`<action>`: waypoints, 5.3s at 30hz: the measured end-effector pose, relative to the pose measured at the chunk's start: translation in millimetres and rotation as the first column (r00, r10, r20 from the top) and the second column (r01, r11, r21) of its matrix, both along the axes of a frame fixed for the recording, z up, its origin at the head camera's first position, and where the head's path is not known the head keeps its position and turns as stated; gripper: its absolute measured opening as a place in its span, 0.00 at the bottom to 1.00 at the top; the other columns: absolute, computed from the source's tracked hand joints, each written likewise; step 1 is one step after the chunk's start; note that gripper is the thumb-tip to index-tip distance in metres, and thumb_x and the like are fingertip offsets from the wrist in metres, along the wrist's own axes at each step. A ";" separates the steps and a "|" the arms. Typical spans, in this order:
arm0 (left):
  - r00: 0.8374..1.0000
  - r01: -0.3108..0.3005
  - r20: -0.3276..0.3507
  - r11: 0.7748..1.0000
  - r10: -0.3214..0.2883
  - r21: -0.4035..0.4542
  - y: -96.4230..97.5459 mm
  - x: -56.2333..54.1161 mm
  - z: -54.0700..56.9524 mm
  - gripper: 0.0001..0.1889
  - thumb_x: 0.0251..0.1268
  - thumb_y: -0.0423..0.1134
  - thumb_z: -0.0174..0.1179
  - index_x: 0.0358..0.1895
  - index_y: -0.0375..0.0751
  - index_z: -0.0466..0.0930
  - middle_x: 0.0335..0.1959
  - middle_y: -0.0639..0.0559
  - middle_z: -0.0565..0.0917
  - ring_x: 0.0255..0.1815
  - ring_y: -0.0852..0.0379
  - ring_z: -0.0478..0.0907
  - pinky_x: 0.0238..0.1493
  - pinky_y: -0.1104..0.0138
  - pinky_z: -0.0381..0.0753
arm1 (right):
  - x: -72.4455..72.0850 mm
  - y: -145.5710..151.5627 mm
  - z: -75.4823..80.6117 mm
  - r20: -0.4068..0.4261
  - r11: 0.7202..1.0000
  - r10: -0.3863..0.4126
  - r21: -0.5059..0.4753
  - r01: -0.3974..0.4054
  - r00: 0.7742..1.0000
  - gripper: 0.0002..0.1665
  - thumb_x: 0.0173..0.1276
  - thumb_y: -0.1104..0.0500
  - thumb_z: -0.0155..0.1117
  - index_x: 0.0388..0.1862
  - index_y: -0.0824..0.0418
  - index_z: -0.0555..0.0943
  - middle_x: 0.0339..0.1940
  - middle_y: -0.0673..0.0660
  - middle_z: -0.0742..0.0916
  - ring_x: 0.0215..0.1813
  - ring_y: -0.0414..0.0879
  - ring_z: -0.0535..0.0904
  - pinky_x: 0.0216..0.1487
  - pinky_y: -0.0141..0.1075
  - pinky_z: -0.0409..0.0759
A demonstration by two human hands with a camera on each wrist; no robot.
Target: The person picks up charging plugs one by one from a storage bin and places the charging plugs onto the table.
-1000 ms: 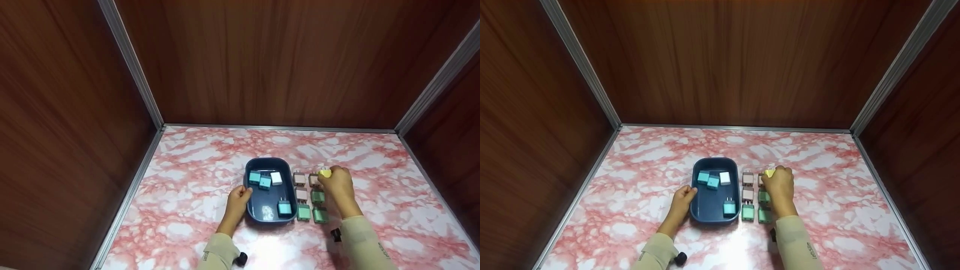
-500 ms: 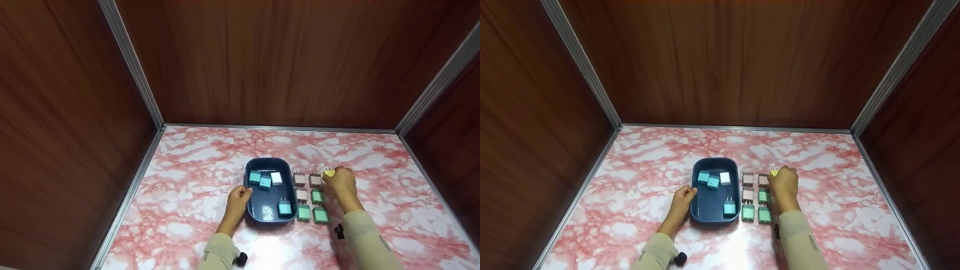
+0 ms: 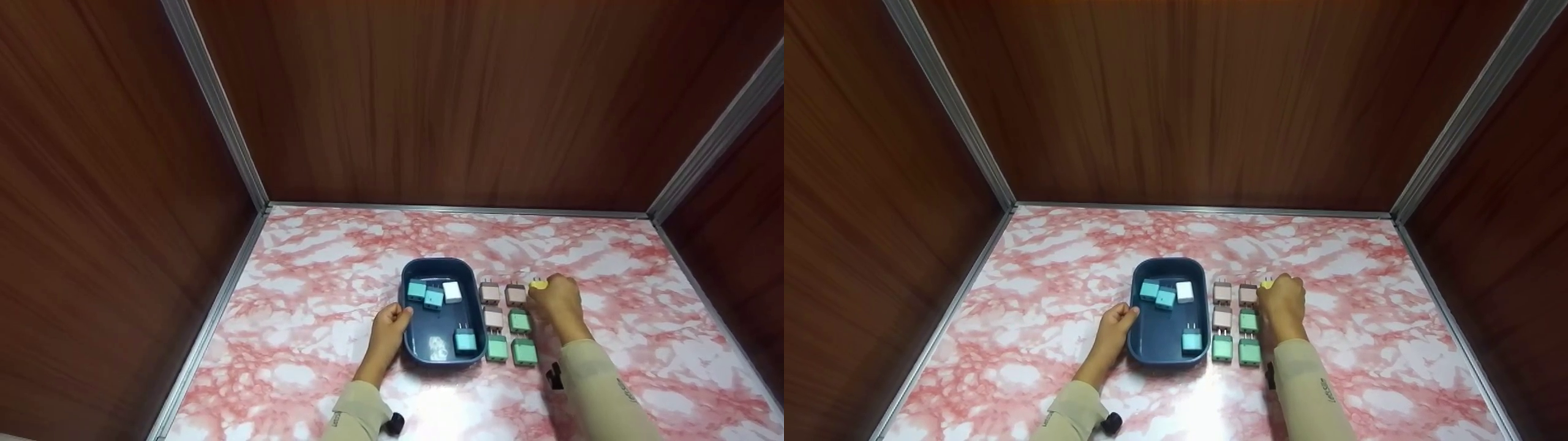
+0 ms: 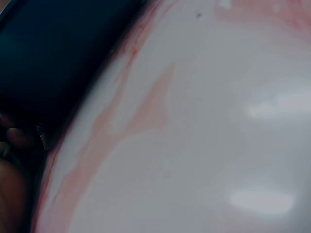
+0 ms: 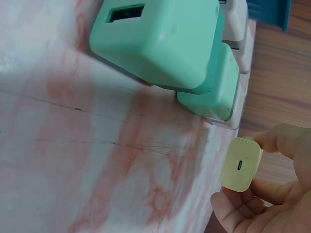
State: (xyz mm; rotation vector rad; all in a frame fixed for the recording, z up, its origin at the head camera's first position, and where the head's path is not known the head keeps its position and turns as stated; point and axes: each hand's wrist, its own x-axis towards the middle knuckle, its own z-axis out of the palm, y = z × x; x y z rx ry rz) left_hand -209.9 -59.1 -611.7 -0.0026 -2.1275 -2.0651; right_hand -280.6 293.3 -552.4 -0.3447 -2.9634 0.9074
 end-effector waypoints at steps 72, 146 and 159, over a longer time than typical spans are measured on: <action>1.000 0.003 0.002 1.000 -0.003 0.015 1.0 -0.2 0.2 0.22 0.70 0.31 0.62 0.20 0.41 0.61 0.16 0.59 0.60 0.18 0.65 0.58 0.24 0.72 0.57 | 22.3 -19.4 30.8 -0.007 0.998 0.068 0.003 -0.068 0.998 0.41 0.75 0.46 0.55 0.68 0.81 0.67 0.62 0.82 0.70 0.59 0.76 0.73 0.60 0.63 0.74; 1.000 0.017 -0.010 1.000 -0.017 -0.018 -1.9 1.1 6.3 0.21 0.70 0.32 0.62 0.20 0.39 0.62 0.16 0.59 0.61 0.19 0.65 0.60 0.25 0.71 0.59 | 101.1 -166.8 24.0 -0.052 0.960 0.253 0.136 -0.244 0.966 0.25 0.61 0.56 0.73 0.46 0.77 0.80 0.45 0.72 0.82 0.43 0.65 0.84 0.43 0.58 0.82; 1.000 0.021 -0.022 1.000 -0.021 0.003 -0.1 0.4 2.3 0.21 0.70 0.29 0.62 0.20 0.35 0.62 0.16 0.59 0.61 0.18 0.66 0.58 0.24 0.72 0.57 | 107.7 -175.5 9.0 -0.160 0.942 0.288 0.227 -0.249 0.944 0.21 0.56 0.59 0.75 0.37 0.77 0.81 0.34 0.69 0.80 0.39 0.65 0.82 0.43 0.56 0.83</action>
